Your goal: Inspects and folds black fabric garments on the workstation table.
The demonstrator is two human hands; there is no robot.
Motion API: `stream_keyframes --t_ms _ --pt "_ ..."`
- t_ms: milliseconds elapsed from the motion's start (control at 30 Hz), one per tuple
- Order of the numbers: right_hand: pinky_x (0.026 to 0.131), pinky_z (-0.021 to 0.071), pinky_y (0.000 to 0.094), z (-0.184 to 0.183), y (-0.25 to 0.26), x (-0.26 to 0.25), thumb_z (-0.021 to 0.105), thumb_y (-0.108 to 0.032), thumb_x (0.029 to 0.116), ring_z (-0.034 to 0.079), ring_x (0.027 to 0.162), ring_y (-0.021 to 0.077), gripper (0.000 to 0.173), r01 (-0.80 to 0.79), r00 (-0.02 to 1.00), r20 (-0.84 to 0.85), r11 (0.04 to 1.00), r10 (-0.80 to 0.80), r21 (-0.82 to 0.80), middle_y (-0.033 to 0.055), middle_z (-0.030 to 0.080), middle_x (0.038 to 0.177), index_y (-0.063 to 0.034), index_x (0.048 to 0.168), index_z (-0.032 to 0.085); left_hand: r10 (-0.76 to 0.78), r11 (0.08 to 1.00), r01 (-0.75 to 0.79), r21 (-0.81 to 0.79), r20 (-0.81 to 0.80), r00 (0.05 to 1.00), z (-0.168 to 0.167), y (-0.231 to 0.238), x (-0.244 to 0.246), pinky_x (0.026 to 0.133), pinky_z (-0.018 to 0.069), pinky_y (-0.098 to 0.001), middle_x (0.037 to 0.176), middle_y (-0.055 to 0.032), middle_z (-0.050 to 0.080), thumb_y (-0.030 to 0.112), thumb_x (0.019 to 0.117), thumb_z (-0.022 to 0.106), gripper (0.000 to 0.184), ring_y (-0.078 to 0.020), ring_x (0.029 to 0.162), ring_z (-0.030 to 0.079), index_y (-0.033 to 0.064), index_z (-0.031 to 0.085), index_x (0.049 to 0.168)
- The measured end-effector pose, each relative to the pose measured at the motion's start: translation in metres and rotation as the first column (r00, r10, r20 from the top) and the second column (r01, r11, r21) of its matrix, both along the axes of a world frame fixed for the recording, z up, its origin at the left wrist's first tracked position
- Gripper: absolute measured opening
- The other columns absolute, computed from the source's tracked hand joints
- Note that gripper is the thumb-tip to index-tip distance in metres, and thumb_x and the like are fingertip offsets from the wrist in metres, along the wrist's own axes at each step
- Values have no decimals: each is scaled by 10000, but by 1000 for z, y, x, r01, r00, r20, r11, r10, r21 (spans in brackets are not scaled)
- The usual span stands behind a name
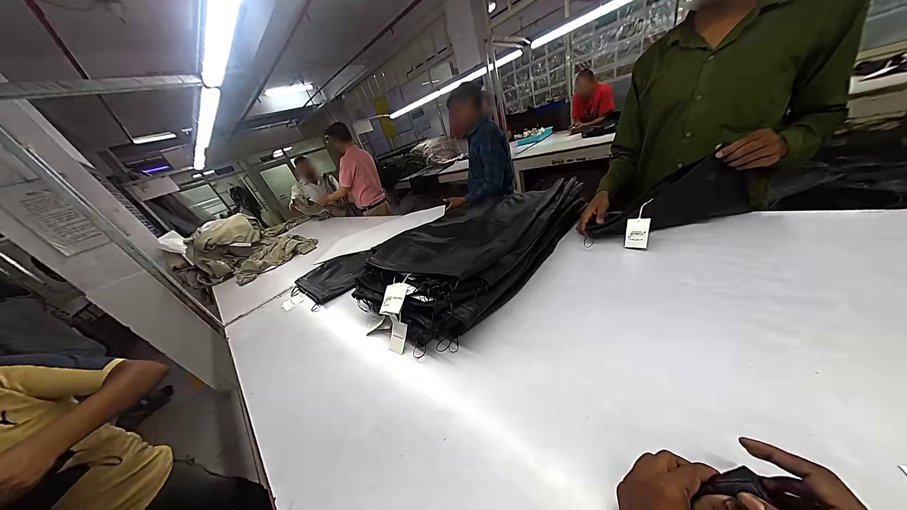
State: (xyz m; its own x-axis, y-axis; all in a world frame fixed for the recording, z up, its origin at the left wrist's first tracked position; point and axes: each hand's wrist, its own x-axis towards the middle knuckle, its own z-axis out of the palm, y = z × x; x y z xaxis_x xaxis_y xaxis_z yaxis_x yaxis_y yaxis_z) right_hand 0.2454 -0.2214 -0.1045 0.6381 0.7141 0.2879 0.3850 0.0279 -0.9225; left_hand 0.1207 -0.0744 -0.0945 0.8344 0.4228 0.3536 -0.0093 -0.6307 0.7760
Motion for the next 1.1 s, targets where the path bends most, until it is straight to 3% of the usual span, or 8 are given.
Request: stream_keyframes --t_ms 67,100,233,467,667,833,1100 --pt "1006 510 441 -4 -2 7 673 -302 981 598 1189 333 553 -57 992 106 997 62 -47 319 541 1376 84 1361 563 -5 1000 5 5 3 1000 -2 0 0 837 579 -436 1032 -129 734 190 975 671 228 -271 959 701 55 777 1124" --pt "1012 488 474 -5 -2 8 663 -296 989 598 1168 359 518 -70 990 116 996 76 -55 318 583 1318 82 1335 590 -9 1000 9 8 10 1000 -3 1 0 837 579 -434 1031 -128 734 186 975 669 225 -270 959 700 51 776 1120" --pt "968 512 472 -3 -5 9 732 -264 949 635 1082 333 439 -47 993 106 998 52 -44 267 665 1178 54 1243 663 -34 999 34 1 19 999 -2 3 0 847 575 -436 1034 -131 733 162 975 664 214 -276 962 697 38 772 1114" --pt "1049 442 456 -3 -9 9 788 -249 903 617 1113 318 386 9 986 165 1000 -5 -20 225 712 1107 33 1162 729 -57 998 57 -8 15 998 -2 5 1 846 570 -439 1035 -135 729 142 975 660 206 -279 963 691 32 769 1110" --pt "931 513 372 -1 -4 1 814 -154 869 642 991 218 288 49 993 101 998 -53 45 182 713 1006 50 1062 747 -65 998 66 -17 33 997 -4 6 1 857 567 -442 1033 -141 731 124 979 646 200 -283 968 692 20 767 1099" --pt "987 492 437 0 -7 5 810 -231 886 637 1066 276 391 -24 994 109 1000 23 12 209 708 1092 39 1155 723 -50 999 51 -9 24 998 -2 4 0 842 569 -431 1027 -127 733 124 970 653 196 -277 962 691 31 769 1098" --pt "1004 478 435 1 -5 3 786 -239 910 645 1067 287 359 12 983 181 1000 -9 -12 215 716 1077 23 1151 738 -50 999 50 -17 10 999 -2 4 0 857 567 -423 1023 -123 730 127 976 645 195 -265 977 691 34 766 1098"
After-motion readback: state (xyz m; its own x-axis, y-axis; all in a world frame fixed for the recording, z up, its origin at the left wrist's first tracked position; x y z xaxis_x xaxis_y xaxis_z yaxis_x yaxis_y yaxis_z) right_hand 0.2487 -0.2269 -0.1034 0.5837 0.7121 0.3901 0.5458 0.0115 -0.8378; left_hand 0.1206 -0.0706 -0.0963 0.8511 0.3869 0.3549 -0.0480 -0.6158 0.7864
